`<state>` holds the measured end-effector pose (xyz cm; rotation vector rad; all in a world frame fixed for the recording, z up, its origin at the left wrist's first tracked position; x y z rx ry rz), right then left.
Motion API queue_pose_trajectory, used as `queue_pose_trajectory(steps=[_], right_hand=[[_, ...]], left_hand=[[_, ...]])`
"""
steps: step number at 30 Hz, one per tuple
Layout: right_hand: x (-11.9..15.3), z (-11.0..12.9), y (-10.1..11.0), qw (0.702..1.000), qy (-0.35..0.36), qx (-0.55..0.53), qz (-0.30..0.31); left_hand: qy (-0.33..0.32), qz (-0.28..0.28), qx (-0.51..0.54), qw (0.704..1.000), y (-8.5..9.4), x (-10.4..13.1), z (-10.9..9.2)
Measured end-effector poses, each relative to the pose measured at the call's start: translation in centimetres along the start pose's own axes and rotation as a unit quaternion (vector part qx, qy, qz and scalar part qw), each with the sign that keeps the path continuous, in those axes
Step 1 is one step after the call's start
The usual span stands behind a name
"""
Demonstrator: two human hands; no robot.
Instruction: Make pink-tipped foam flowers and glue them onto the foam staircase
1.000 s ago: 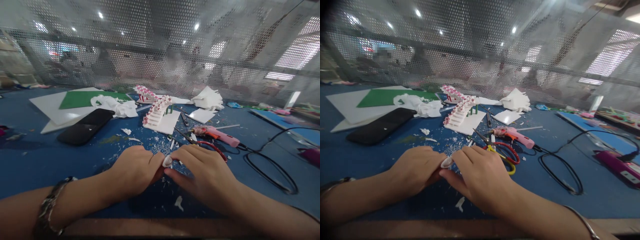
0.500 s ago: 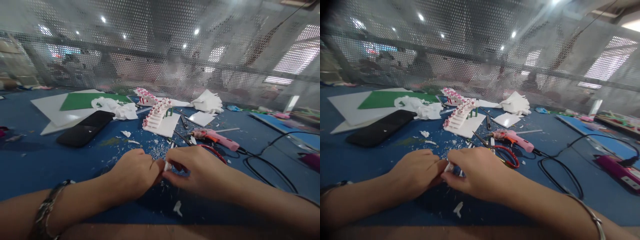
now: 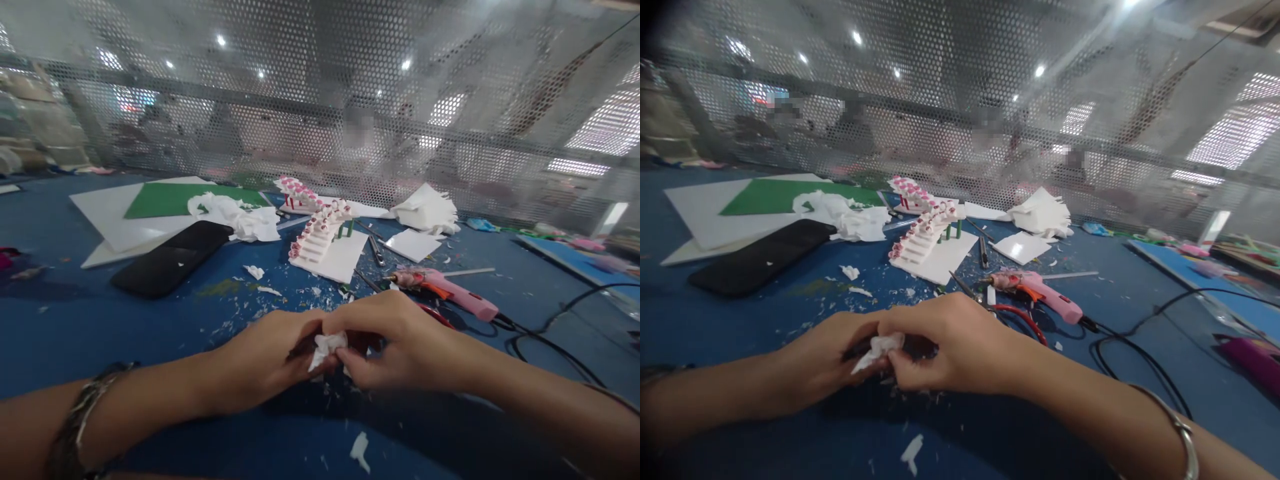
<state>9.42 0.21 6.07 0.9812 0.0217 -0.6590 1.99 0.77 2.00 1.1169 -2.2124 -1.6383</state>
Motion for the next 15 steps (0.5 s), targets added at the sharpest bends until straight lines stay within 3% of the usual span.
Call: queue_pose_trajectory(steps=[6,10,15], right_hand=[[0.3,-0.7,0.4,0.991,0.034,0.126,-0.02],[0.0,-0.3,0.1,0.963,0.106,0.246,0.003],[-0.4,0.6,-0.4,0.945,0.16,0.285,0.032]], left_hand=[[0.066,0.073,0.216,0.972,-1.1,-0.1,0.5],[0.092,0.054,0.217,0.97,-1.0,-0.2,0.9],[0.121,0.026,0.224,0.967,-1.0,-0.1,1.3]])
Point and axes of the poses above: each hand's wrist, its own x-axis away from the middle knuckle, its own y-axis out of the back of the hand, z = x × y, the point moved 7 cm from there along -x, towards the middle knuckle, and after that the axes turned 14 degrees about -x, right-handed, at the moved point
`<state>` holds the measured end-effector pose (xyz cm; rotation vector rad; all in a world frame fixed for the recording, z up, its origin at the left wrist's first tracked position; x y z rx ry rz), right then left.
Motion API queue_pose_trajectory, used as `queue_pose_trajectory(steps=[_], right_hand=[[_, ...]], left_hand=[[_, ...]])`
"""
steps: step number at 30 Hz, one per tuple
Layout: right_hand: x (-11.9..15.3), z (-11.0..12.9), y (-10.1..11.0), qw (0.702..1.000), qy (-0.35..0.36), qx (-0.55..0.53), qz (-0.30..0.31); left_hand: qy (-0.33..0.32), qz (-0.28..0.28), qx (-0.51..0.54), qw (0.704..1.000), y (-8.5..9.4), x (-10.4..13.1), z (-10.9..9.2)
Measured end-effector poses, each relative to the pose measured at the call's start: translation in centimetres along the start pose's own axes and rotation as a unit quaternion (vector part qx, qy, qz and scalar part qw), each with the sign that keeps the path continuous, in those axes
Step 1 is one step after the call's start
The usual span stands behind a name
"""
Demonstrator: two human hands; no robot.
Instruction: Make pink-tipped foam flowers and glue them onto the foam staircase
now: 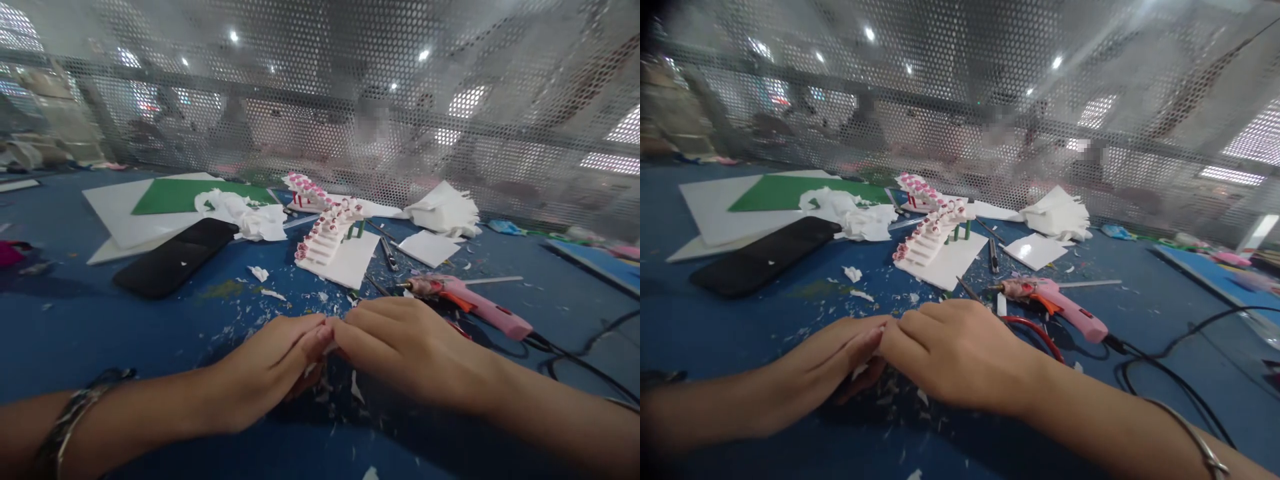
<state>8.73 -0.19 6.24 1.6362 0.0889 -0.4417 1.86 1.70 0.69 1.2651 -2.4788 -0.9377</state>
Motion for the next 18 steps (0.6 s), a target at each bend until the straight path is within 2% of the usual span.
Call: queue_pose_trajectory(steps=[5,8,11,14,18], right_hand=[[0.1,0.3,0.3,1.0,-0.001,-0.004,-0.007],[0.5,-0.3,0.1,0.999,-0.03,-0.033,-0.008],[0.9,-1.1,0.2,0.989,-0.082,-0.118,-0.034],[1.1,-1.9,0.5,0.966,-0.142,-0.205,-0.065],[1.0,-1.6,0.7,0.947,-0.131,-0.28,-0.082]], left_hand=[[0.028,0.018,0.044,0.998,-0.4,-0.1,0.5],[0.039,0.021,0.099,0.994,-0.6,-0.1,0.5],[0.046,0.023,0.138,0.989,-0.7,-0.2,0.6],[0.049,0.024,0.149,0.987,-0.7,-0.3,0.7],[0.056,0.031,0.161,0.985,-0.8,-0.2,0.5]])
Point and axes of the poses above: each hand's wrist, its own x-axis away from the middle knuckle, its own y-axis out of the back of the hand, z = x × y, the point moved 7 cm from there along -x, towards the middle knuckle, and after that the axes turned 14 degrees about -x, right-handed, at the moved point
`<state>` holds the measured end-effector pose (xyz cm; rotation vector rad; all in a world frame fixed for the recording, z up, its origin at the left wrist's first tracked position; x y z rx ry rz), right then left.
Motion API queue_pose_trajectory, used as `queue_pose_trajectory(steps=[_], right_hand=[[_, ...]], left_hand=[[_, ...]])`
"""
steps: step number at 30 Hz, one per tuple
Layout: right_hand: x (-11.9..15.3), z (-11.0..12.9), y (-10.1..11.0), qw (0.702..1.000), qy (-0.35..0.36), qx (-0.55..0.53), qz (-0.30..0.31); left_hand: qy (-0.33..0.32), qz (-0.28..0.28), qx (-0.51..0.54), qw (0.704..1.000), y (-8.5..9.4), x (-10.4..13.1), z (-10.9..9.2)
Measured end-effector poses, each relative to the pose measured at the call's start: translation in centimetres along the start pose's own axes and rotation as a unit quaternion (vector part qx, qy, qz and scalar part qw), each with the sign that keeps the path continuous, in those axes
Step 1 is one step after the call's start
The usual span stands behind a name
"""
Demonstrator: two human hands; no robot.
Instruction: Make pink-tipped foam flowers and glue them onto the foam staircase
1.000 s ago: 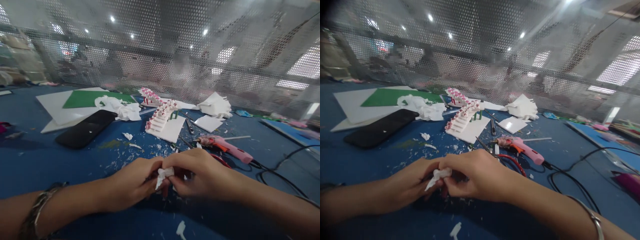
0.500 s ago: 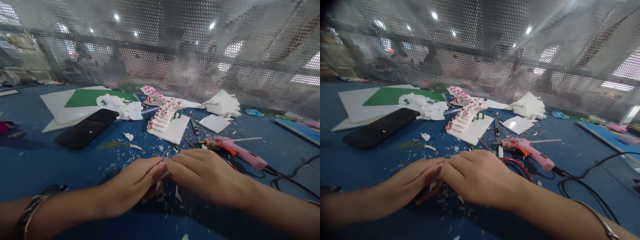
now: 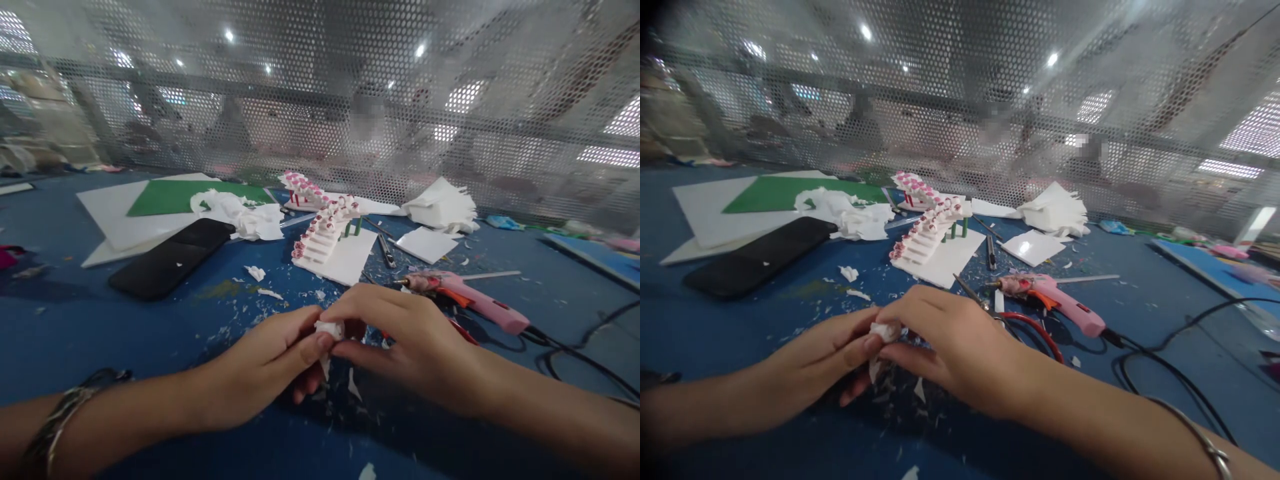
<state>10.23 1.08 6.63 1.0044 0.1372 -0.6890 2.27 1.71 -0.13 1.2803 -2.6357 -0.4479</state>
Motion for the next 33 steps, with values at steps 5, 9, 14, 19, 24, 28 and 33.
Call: queue_pose_trajectory(steps=[5,9,14,19,24,28,33], right_hand=[[0.0,0.2,0.1,0.998,0.021,-0.042,-0.043],[0.1,0.0,0.0,0.996,0.028,-0.055,-0.059],[0.2,0.4,-0.1,0.997,0.054,-0.037,-0.048],[0.2,-0.2,0.4,0.996,0.002,-0.049,-0.07],[0.4,0.6,0.3,0.996,0.037,-0.052,-0.064],[0.4,1.1,0.5,0.995,0.032,-0.045,-0.082],[0.2,1.0,1.2,0.992,0.01,-0.033,-0.122]], left_hand=[[-0.012,0.003,-0.051,0.999,-0.1,0.3,-0.8],[-0.029,0.026,-0.074,0.996,-0.4,0.5,-1.0],[-0.072,0.003,-0.142,0.987,-0.1,0.6,-0.9],[-0.047,0.008,-0.106,0.993,-0.1,0.5,-0.9],[-0.028,0.063,0.037,0.997,-0.8,0.5,-1.3],[0.005,0.08,0.09,0.993,-0.9,0.4,-1.0],[-0.025,0.031,0.009,0.999,0.0,0.4,-1.3]])
Point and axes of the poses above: each hand's wrist, its own x-axis away from the middle knuckle, its own y-axis out of the back of the hand, z = x × y, the point moved 7 cm from there along -x, towards the middle knuckle, and after that the axes turned 14 degrees about -x, right-handed, at the moved point
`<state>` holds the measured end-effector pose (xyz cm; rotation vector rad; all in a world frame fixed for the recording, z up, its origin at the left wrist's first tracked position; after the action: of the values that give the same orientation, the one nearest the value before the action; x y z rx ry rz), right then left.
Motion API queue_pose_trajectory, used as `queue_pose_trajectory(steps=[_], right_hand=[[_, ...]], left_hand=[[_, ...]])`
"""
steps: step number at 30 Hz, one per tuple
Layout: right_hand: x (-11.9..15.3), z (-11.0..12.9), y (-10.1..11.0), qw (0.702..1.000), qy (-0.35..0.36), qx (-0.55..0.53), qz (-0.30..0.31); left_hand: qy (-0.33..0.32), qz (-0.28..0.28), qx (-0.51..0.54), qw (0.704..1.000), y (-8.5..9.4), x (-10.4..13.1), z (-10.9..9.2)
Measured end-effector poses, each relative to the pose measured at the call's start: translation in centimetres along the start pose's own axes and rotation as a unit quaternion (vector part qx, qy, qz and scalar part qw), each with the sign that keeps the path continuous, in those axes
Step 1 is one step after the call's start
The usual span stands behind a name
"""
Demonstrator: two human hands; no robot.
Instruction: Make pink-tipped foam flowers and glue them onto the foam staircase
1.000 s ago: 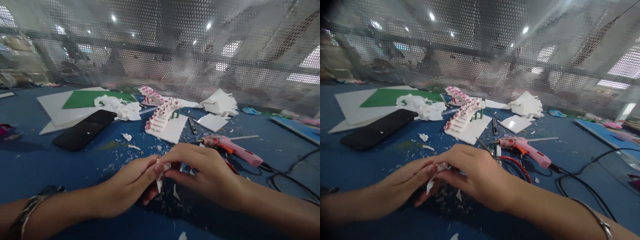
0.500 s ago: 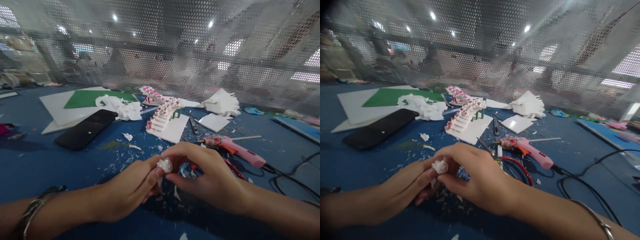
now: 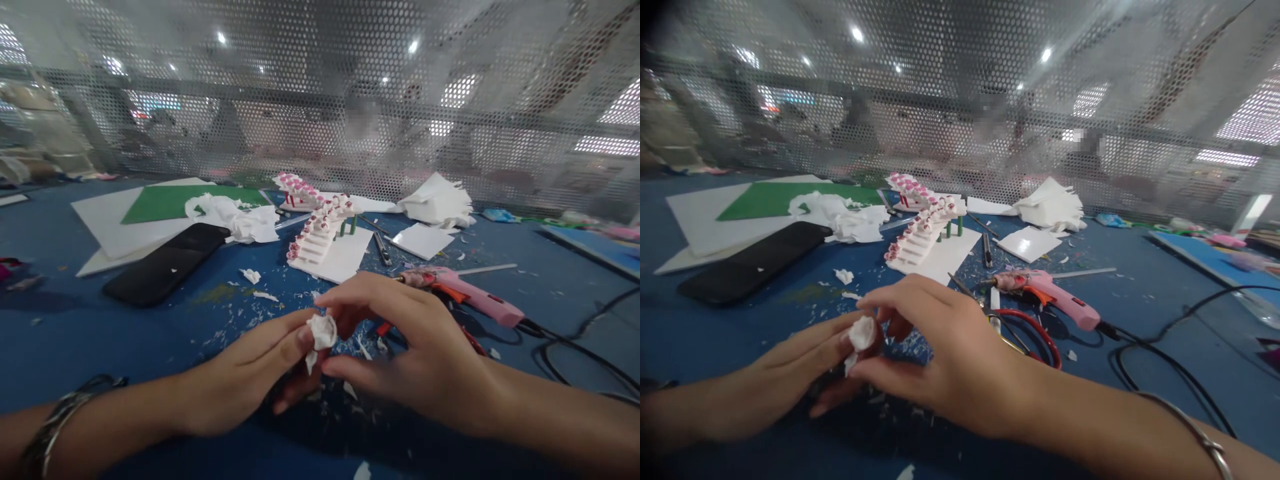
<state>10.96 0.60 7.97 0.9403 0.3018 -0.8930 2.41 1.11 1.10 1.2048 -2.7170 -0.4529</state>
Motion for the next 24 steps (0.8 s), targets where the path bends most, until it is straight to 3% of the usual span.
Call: queue_pose_trajectory(steps=[9,13,19,24], right_hand=[[0.2,-0.1,-0.1,1.0,-0.021,-0.008,-0.003],[0.0,-0.1,0.0,0.999,-0.031,-0.021,0.002],[-0.2,-1.4,0.1,0.986,-0.133,-0.098,-0.002],[0.1,-2.7,-0.6,0.948,-0.235,-0.214,0.032]], left_hand=[[-0.049,-0.057,-0.148,0.986,0.3,0.1,0.2],[-0.066,-0.099,-0.25,0.961,1.0,0.3,-0.3],[-0.086,-0.109,-0.386,0.912,1.4,0.6,-1.2],[-0.093,-0.106,-0.425,0.894,1.2,0.6,-1.1]])
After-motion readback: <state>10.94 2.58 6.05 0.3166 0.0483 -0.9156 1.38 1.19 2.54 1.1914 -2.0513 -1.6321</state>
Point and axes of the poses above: each hand's wrist, its own x-axis away from the middle knuckle, its own y-axis out of the back of the hand, z = x × y, the point moved 7 cm from there along -x, towards the middle knuckle, and after that the axes turned 14 degrees about -x, right-handed, at the moved point
